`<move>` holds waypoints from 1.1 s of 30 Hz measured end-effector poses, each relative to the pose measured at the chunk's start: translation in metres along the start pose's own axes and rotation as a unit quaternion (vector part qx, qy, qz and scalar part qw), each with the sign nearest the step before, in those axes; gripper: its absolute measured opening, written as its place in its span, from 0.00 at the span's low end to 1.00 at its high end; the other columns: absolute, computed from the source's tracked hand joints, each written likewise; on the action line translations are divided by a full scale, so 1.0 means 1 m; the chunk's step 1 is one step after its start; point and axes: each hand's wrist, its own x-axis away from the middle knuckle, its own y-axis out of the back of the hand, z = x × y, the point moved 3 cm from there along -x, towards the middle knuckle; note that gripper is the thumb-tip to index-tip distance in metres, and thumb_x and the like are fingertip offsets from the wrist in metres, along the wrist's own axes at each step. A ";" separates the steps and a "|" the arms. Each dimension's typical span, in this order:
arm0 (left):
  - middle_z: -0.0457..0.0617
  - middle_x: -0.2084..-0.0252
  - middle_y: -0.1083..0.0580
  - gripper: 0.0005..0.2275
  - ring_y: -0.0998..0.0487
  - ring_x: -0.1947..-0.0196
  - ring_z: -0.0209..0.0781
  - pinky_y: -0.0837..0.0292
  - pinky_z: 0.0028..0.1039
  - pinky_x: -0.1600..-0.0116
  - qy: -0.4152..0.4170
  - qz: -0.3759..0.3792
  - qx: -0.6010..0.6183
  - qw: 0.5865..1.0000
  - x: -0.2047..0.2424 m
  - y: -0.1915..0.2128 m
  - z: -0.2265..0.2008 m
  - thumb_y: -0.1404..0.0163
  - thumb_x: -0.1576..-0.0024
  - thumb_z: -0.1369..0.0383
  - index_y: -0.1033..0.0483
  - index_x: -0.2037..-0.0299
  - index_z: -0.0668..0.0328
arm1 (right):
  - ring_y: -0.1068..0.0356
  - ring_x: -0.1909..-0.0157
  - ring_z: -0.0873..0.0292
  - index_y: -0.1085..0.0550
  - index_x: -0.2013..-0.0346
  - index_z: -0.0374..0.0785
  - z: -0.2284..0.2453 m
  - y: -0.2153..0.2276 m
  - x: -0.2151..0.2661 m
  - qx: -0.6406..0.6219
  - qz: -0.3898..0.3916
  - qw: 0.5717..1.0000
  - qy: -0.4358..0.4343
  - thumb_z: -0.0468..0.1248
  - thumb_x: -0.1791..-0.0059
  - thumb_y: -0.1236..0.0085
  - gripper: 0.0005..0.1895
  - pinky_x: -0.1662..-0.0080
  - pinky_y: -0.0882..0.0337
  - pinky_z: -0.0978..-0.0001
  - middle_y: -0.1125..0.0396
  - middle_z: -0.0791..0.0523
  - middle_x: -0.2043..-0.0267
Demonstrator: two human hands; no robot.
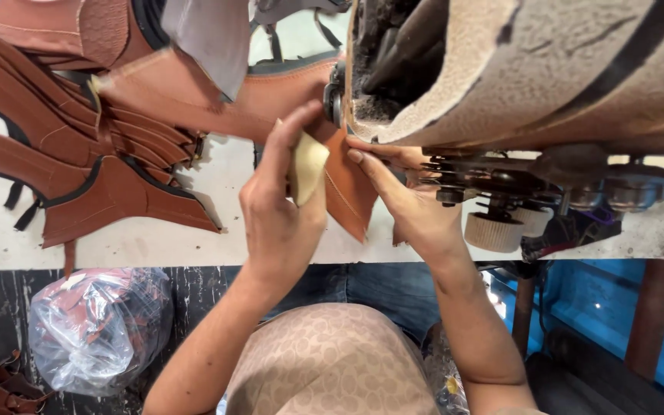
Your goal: Stitch leather shoe components together using an industrial sewing machine.
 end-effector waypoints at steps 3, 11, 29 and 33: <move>0.55 0.39 0.26 0.26 0.18 0.44 0.41 0.20 0.28 0.43 -0.015 -0.007 0.013 1.000 0.008 -0.005 0.004 0.49 0.35 0.83 0.44 0.29 0.58 | 0.31 0.71 0.75 0.21 0.47 0.39 0.006 -0.001 0.001 0.020 0.000 1.000 -0.008 0.38 0.45 0.45 0.14 0.84 0.44 0.81 0.22 0.59 0.56; 0.53 0.57 0.29 0.33 0.22 0.65 0.33 0.19 0.24 0.61 0.130 0.008 0.147 0.981 0.046 -0.014 0.015 0.51 0.33 0.80 0.59 0.23 0.58 | 0.24 0.47 0.63 0.23 0.46 0.30 -0.015 -0.002 -0.002 -0.032 0.022 0.993 0.112 0.29 0.45 0.44 0.12 0.46 0.23 0.72 0.25 0.53 0.49; 0.47 0.58 0.20 0.22 0.21 0.63 0.29 0.22 0.22 0.60 0.018 0.022 0.055 0.998 -0.025 0.011 0.030 0.50 0.31 0.78 0.37 0.27 0.57 | 0.23 0.51 0.62 0.24 0.50 0.28 -0.006 -0.019 0.016 -0.038 -0.026 0.974 0.222 0.27 0.44 0.43 0.08 0.47 0.22 0.72 0.24 0.52 0.54; 0.48 0.62 0.22 0.21 0.24 0.67 0.31 0.24 0.23 0.62 0.034 0.017 0.046 0.998 -0.015 0.029 0.042 0.47 0.32 0.75 0.33 0.29 0.56 | 0.24 0.62 0.64 0.22 0.54 0.29 -0.041 -0.032 0.047 0.072 -0.052 0.963 0.256 0.27 0.44 0.42 0.05 0.56 0.24 0.74 0.25 0.55 0.63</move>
